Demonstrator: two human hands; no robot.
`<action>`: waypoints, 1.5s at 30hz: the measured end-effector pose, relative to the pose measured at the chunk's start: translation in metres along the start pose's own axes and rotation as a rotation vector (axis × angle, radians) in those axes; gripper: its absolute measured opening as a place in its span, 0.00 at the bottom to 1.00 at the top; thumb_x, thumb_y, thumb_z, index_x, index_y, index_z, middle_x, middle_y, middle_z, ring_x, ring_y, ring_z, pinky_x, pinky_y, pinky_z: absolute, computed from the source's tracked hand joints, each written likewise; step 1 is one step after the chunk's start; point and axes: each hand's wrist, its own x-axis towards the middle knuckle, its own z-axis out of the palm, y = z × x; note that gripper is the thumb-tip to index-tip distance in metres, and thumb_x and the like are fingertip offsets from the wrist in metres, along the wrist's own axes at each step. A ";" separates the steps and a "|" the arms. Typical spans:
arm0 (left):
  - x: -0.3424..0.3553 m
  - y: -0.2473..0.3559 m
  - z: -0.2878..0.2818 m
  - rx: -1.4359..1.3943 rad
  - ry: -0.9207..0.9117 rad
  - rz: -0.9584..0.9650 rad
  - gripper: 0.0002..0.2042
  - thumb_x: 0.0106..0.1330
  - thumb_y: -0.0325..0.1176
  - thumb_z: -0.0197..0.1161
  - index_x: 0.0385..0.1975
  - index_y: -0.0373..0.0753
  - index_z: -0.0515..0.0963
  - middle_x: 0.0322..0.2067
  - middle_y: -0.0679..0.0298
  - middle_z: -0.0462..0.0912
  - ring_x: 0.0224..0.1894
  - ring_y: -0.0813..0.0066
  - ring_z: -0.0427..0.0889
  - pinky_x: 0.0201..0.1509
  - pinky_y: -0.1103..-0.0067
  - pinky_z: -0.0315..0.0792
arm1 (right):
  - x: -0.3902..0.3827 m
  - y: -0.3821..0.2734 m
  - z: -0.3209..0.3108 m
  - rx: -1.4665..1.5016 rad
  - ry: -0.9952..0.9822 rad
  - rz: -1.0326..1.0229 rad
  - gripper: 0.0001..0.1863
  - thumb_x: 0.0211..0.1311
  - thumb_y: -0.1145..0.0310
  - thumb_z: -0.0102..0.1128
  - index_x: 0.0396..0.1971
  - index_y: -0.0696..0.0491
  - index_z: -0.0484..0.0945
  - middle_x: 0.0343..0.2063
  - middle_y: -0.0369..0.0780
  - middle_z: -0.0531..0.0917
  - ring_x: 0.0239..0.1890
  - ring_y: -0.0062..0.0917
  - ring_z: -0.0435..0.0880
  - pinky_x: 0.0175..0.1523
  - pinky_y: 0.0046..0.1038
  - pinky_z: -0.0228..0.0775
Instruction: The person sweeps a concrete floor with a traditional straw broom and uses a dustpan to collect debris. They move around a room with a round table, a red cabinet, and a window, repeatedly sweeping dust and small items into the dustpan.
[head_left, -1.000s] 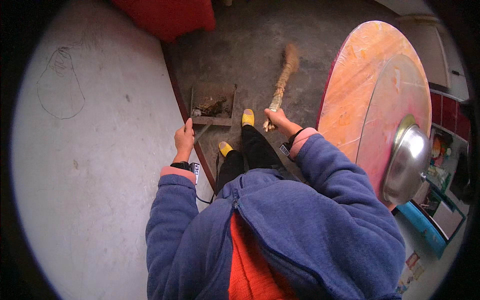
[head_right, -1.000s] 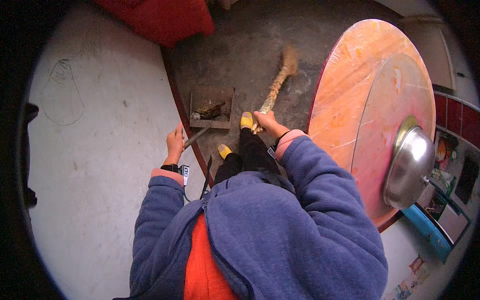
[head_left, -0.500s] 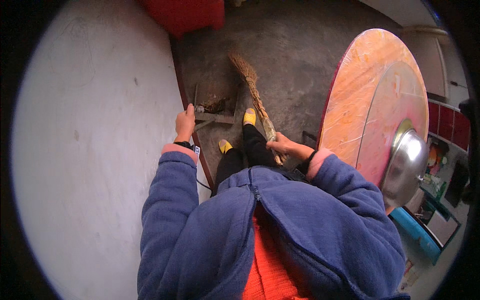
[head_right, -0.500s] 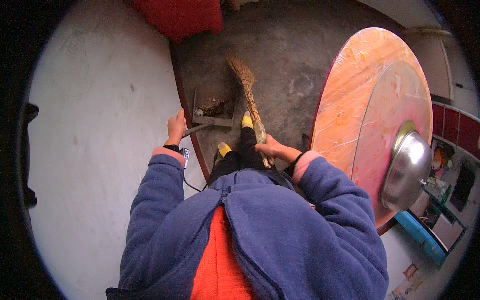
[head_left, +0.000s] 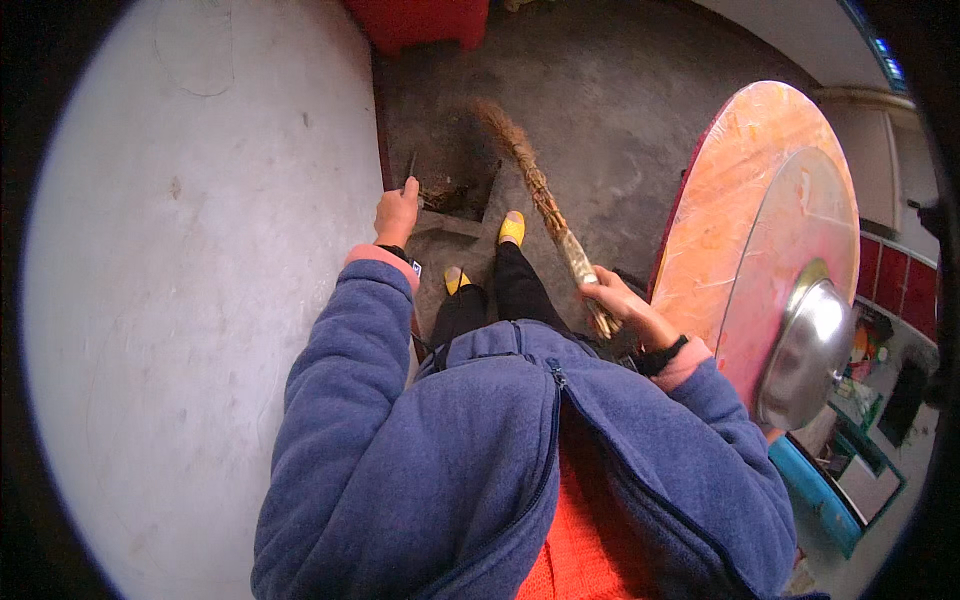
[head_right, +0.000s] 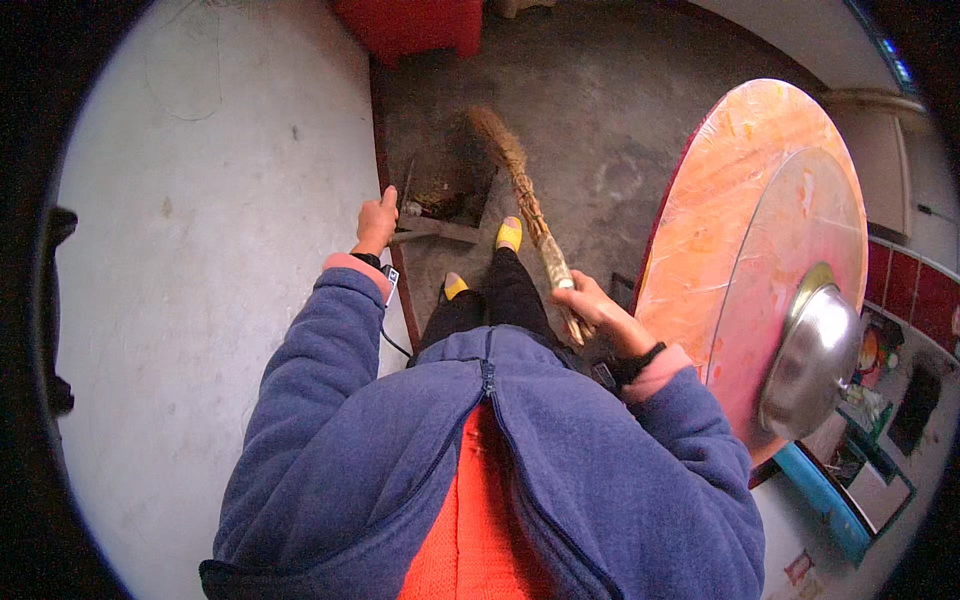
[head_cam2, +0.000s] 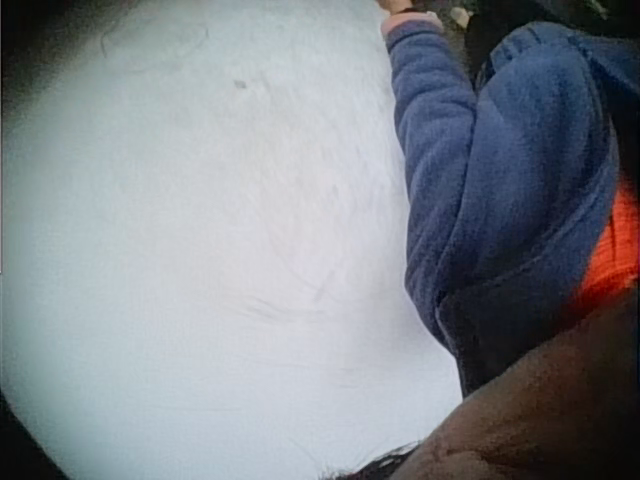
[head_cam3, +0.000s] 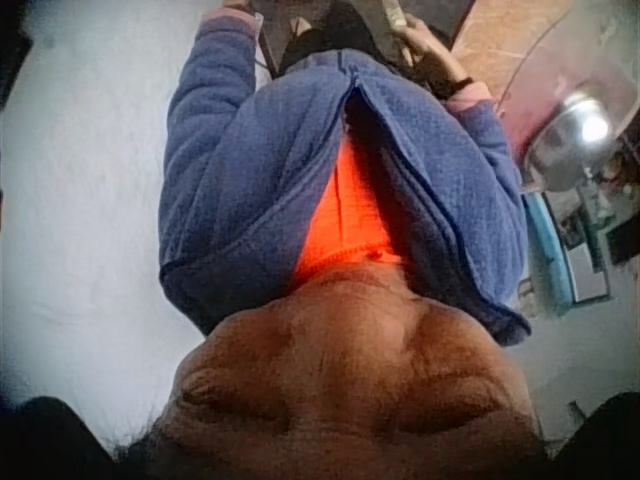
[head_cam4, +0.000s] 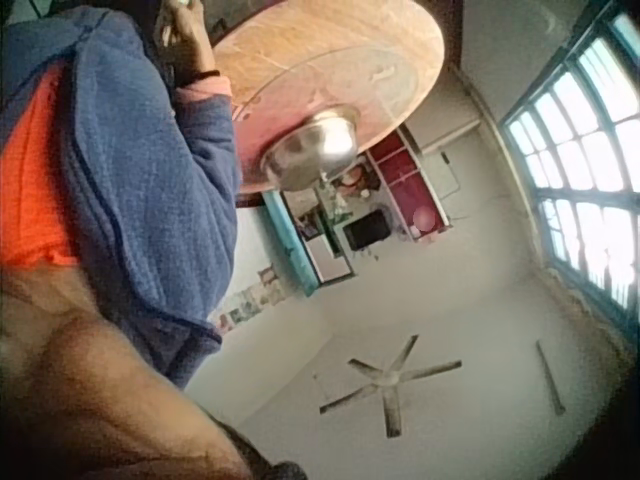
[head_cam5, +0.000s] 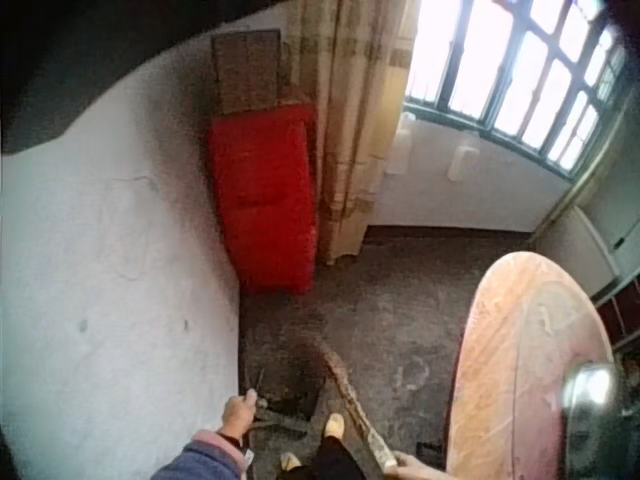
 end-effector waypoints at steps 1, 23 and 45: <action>0.000 -0.002 0.001 -0.005 0.050 0.033 0.29 0.59 0.60 0.46 0.25 0.35 0.78 0.27 0.50 0.77 0.34 0.52 0.75 0.39 0.63 0.68 | 0.013 -0.002 0.002 -0.024 0.023 0.018 0.21 0.50 0.66 0.59 0.43 0.60 0.68 0.30 0.40 0.76 0.32 0.22 0.74 0.36 0.27 0.69; -0.023 -0.014 -0.013 -0.013 0.026 0.037 0.30 0.61 0.60 0.45 0.26 0.34 0.80 0.30 0.46 0.80 0.38 0.46 0.78 0.41 0.61 0.70 | 0.016 -0.081 0.014 -0.037 -0.072 -0.007 0.26 0.48 0.68 0.60 0.48 0.60 0.65 0.24 0.39 0.75 0.17 0.25 0.76 0.20 0.28 0.70; -0.019 -0.007 -0.014 -0.044 0.019 -0.055 0.27 0.62 0.56 0.44 0.19 0.37 0.76 0.23 0.54 0.80 0.33 0.52 0.78 0.38 0.63 0.67 | 0.161 -0.094 -0.099 0.821 -0.124 0.044 0.15 0.57 0.63 0.57 0.40 0.53 0.69 0.26 0.41 0.78 0.19 0.22 0.77 0.21 0.25 0.75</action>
